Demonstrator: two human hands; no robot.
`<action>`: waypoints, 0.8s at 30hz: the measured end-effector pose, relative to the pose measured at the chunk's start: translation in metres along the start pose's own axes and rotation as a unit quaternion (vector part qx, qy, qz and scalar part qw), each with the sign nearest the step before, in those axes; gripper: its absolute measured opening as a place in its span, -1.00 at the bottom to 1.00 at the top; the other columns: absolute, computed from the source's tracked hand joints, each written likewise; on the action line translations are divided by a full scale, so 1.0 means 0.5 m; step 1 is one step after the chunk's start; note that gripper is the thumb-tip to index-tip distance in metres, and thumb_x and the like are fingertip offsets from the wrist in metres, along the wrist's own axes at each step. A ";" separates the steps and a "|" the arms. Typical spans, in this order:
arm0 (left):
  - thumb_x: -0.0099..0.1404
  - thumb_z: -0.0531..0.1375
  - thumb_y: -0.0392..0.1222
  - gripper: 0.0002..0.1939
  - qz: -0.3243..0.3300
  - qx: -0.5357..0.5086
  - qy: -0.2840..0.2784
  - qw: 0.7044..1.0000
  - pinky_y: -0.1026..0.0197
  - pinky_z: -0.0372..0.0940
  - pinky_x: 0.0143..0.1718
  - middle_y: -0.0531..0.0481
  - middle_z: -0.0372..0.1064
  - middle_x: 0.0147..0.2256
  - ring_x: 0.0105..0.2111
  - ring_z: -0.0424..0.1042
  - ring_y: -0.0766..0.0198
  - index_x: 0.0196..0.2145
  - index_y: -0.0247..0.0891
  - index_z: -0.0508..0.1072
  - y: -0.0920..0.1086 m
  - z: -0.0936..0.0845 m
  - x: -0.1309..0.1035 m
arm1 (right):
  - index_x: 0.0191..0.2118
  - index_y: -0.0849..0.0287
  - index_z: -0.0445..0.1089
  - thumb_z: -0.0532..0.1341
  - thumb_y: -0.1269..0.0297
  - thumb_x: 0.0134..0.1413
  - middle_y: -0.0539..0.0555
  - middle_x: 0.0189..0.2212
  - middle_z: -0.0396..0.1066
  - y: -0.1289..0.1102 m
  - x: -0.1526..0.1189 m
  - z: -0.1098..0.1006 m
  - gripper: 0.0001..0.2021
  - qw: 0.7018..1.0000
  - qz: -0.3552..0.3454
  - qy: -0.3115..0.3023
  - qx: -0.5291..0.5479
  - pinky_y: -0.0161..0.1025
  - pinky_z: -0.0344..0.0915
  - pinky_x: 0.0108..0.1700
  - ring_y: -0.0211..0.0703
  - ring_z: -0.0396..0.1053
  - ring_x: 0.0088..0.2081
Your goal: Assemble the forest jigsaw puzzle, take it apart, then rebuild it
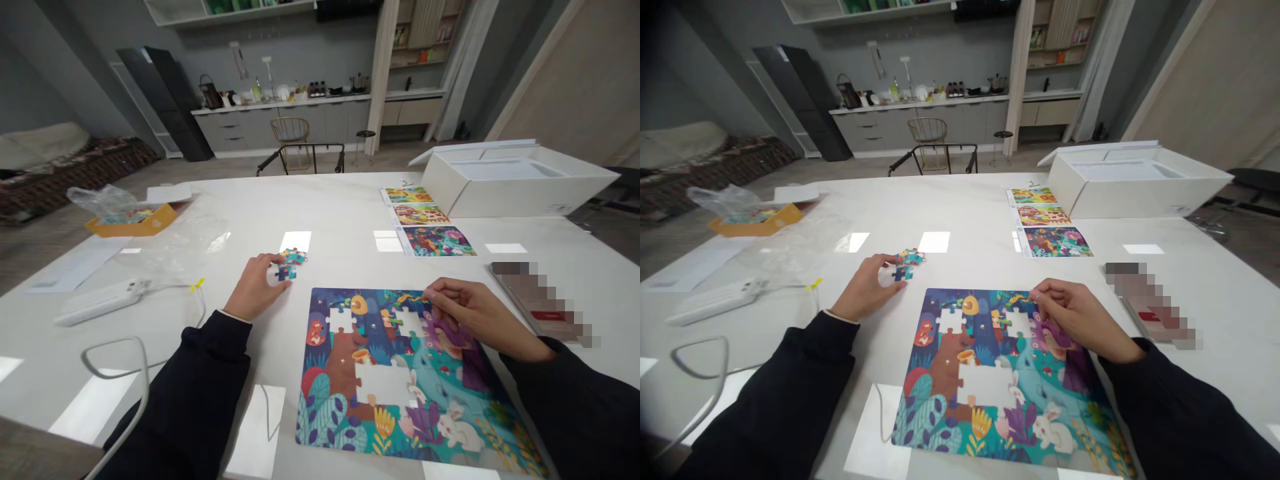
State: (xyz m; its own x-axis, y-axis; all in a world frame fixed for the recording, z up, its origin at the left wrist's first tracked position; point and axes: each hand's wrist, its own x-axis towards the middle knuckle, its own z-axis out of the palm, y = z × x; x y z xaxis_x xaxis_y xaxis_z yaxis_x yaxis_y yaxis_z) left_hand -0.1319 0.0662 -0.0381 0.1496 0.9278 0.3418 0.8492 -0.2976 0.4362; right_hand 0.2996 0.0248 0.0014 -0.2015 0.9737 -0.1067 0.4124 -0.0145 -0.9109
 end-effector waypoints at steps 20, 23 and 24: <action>0.18 0.36 -0.18 -0.69 -0.057 -0.033 -0.038 0.997 0.15 0.39 -0.21 0.00 0.52 -0.16 -0.28 0.45 0.21 -0.13 -0.18 0.41 0.006 -0.009 0.001 | -0.32 0.17 0.44 0.35 -0.26 0.06 0.02 -0.59 0.42 -0.004 -0.001 0.005 -0.50 0.999 0.019 -0.030 0.018 -0.35 0.21 -0.63 -0.25 0.32 -0.63; 0.16 0.38 -0.19 -0.67 -0.009 -0.028 -0.036 0.999 0.13 0.40 -0.21 0.01 0.50 -0.20 -0.28 0.46 0.21 -0.15 -0.19 0.39 0.018 -0.031 0.000 | -0.33 0.18 0.46 0.37 -0.26 0.04 0.03 -0.59 0.43 0.003 0.002 0.004 -0.49 1.000 0.013 -0.020 0.013 -0.33 0.25 -0.60 -0.23 0.33 -0.61; 0.17 0.37 -0.20 -0.67 0.019 -0.033 -0.030 0.999 0.12 0.41 -0.19 0.00 0.49 -0.20 -0.27 0.46 0.20 -0.14 -0.19 0.38 0.029 -0.037 -0.001 | -0.33 0.18 0.46 0.37 -0.26 0.04 0.03 -0.59 0.43 0.005 0.003 0.003 -0.49 1.000 0.009 -0.017 0.010 -0.33 0.25 -0.59 -0.23 0.34 -0.60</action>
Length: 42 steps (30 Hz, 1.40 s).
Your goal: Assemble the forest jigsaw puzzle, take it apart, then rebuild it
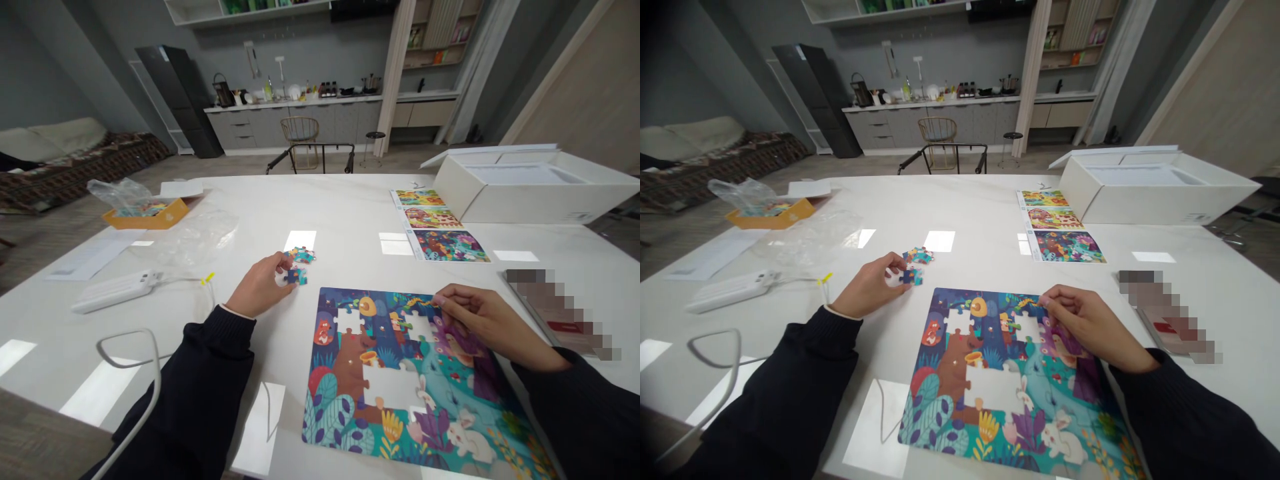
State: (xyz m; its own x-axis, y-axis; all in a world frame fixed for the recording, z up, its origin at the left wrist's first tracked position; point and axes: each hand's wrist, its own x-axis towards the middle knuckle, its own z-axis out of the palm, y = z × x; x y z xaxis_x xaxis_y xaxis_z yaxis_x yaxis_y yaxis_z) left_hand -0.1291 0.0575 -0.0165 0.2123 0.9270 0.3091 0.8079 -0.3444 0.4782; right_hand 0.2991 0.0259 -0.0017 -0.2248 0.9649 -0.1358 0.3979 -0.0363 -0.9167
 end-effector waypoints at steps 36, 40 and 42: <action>0.38 0.31 -0.28 -0.50 0.209 -0.259 -0.084 0.939 0.07 0.50 -0.01 -0.15 0.47 0.08 -0.01 0.52 0.12 0.21 -0.11 0.32 0.299 0.104 -0.054 | -0.18 0.14 0.31 0.30 -0.14 0.20 0.06 -0.53 0.59 -0.078 -0.056 0.063 -0.58 0.971 0.012 -0.176 0.160 -0.33 0.30 -0.55 -0.14 0.52 -0.54; 0.44 0.22 -0.31 -0.47 0.201 -0.257 -0.108 0.939 0.02 0.47 0.08 -0.17 0.40 0.19 0.06 0.49 0.10 0.29 -0.08 0.23 0.293 0.104 -0.057 | -0.20 0.15 0.32 0.33 -0.10 0.18 0.00 -0.57 0.56 -0.072 -0.052 0.060 -0.60 0.978 0.008 -0.154 0.137 -0.38 0.19 -0.64 -0.29 0.33 -0.69; 0.48 0.17 -0.31 -0.49 0.202 -0.258 -0.114 0.938 0.02 0.46 0.10 -0.18 0.37 0.22 0.09 0.47 0.10 0.31 -0.09 0.20 0.292 0.106 -0.057 | -0.21 0.15 0.31 0.33 -0.08 0.19 -0.03 -0.60 0.54 -0.068 -0.051 0.060 -0.62 0.981 0.006 -0.151 0.123 -0.40 0.13 -0.66 -0.32 0.29 -0.72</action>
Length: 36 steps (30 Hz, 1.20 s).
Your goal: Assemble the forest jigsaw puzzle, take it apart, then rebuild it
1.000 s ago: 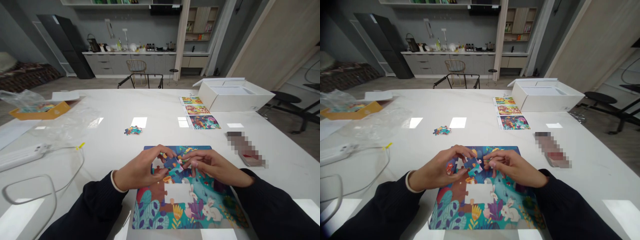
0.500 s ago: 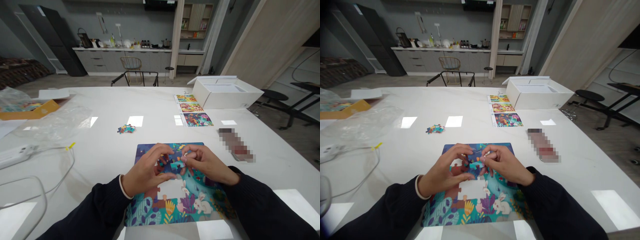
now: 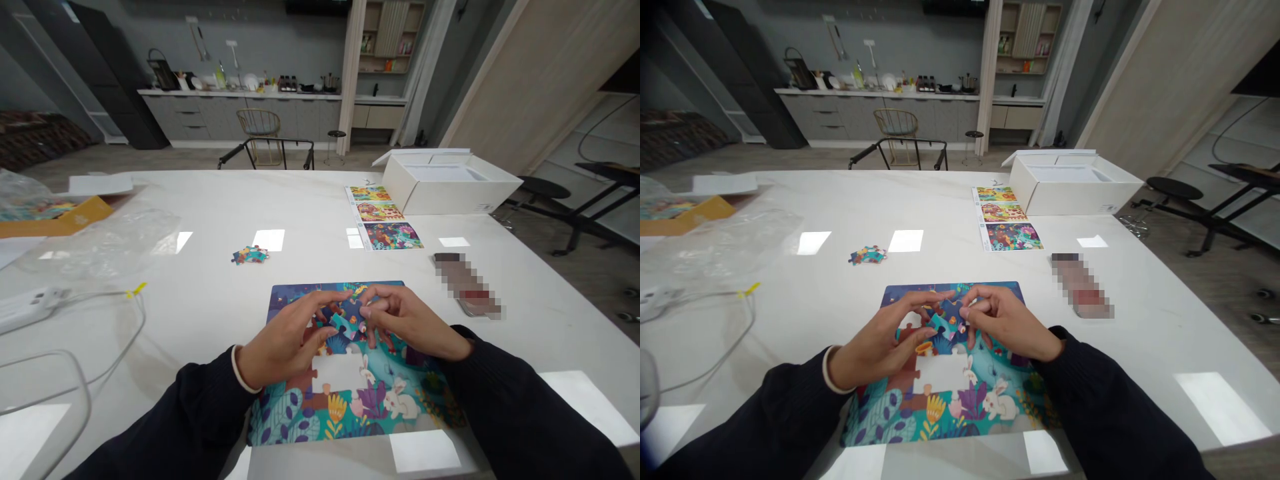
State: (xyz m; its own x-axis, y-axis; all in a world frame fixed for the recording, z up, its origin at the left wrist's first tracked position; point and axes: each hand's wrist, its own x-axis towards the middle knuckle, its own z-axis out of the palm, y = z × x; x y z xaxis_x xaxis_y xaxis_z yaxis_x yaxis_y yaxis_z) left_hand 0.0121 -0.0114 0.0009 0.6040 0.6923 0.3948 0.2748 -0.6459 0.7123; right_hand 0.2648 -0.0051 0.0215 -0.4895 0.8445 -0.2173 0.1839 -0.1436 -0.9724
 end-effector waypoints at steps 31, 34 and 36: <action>0.29 0.33 -0.27 -0.89 0.047 0.049 -0.066 0.996 0.17 0.38 -0.21 -0.06 0.43 -0.25 -0.24 0.45 0.19 -0.20 -0.17 0.52 0.025 0.002 -0.004 | -0.08 0.08 0.21 0.23 -0.21 0.24 -0.06 -0.45 0.52 0.005 0.000 -0.035 -0.55 0.998 0.033 -0.048 -0.027 -0.41 0.08 -0.68 -0.38 0.25 -0.71; 0.27 0.36 -0.25 -0.91 0.043 0.045 -0.121 0.991 0.22 0.33 -0.30 -0.04 0.42 -0.28 -0.30 0.43 0.23 -0.24 -0.17 0.57 0.026 0.017 -0.012 | -0.12 0.08 0.25 0.23 -0.22 0.24 -0.09 -0.48 0.46 0.016 0.008 -0.044 -0.56 0.999 0.027 0.014 -0.042 -0.40 0.14 -0.66 -0.38 0.18 -0.68; 0.27 0.35 -0.27 -0.89 0.040 0.042 -0.134 0.989 0.22 0.33 -0.28 -0.05 0.43 -0.25 -0.28 0.44 0.23 -0.23 -0.15 0.61 0.025 0.024 -0.015 | -0.13 0.08 0.27 0.25 -0.21 0.22 -0.09 -0.48 0.44 0.023 0.012 -0.046 -0.56 0.997 0.037 0.028 -0.061 -0.39 0.15 -0.68 -0.37 0.18 -0.68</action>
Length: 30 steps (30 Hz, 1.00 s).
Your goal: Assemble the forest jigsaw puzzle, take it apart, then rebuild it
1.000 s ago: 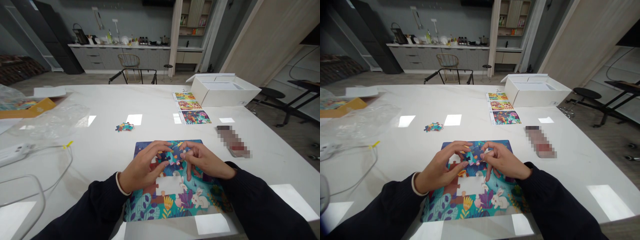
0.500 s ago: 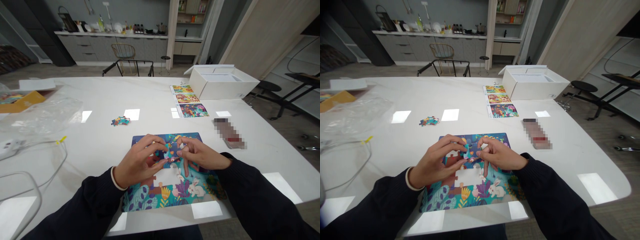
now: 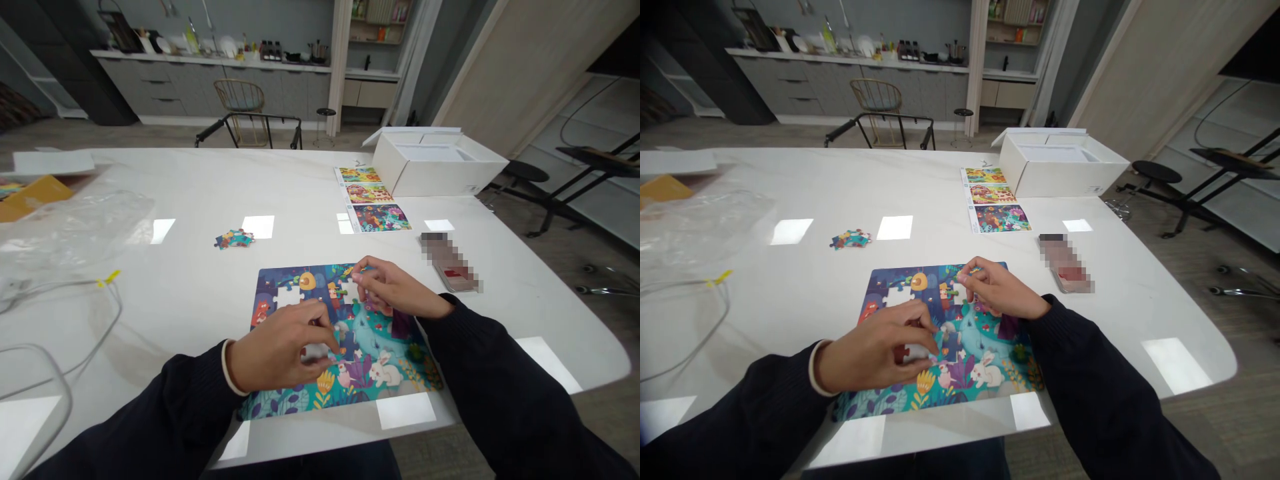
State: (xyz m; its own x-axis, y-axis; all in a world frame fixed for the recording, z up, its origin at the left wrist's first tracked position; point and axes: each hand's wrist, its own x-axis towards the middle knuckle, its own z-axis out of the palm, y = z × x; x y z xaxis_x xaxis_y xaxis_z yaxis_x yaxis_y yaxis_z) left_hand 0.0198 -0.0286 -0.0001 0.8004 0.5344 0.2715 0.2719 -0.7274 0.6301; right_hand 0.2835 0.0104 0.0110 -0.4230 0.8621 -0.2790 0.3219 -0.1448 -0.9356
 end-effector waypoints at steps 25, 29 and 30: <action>0.33 0.31 -0.26 -0.86 -0.043 0.048 0.119 0.991 0.14 0.37 -0.17 -0.07 0.44 -0.23 -0.21 0.42 0.17 -0.14 -0.20 0.51 -0.025 -0.077 -0.010 | -0.19 0.13 0.33 0.22 -0.22 0.23 -0.04 -0.45 0.45 0.013 0.008 0.000 -0.55 0.997 0.017 -0.023 -0.067 -0.39 0.15 -0.64 -0.34 0.26 -0.60; 0.30 0.32 -0.24 -0.83 -0.061 0.095 0.178 0.978 0.16 0.36 -0.24 -0.06 0.45 -0.25 -0.30 0.40 0.23 -0.16 -0.23 0.44 -0.036 -0.103 -0.017 | -0.19 0.13 0.33 0.21 -0.17 0.26 -0.04 -0.45 0.45 0.014 0.008 -0.001 -0.58 0.997 0.016 -0.023 -0.067 -0.40 0.16 -0.64 -0.34 0.28 -0.58; 0.29 0.32 -0.24 -0.83 -0.066 0.104 0.187 0.975 0.16 0.36 -0.25 -0.05 0.45 -0.26 -0.31 0.40 0.23 -0.18 -0.23 0.43 -0.038 -0.106 -0.019 | -0.19 0.14 0.33 0.21 -0.16 0.26 -0.04 -0.45 0.45 0.015 0.008 -0.001 -0.59 0.997 0.017 -0.023 -0.068 -0.41 0.16 -0.64 -0.34 0.28 -0.58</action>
State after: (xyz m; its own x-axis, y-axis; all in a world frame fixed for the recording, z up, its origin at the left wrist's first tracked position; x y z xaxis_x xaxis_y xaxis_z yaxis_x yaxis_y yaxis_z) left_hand -0.0211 0.0030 0.0240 0.5108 0.7202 0.4696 0.4923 -0.6928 0.5270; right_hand 0.2847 0.0129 0.0032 -0.4476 0.8337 -0.3234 0.4480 -0.1039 -0.8880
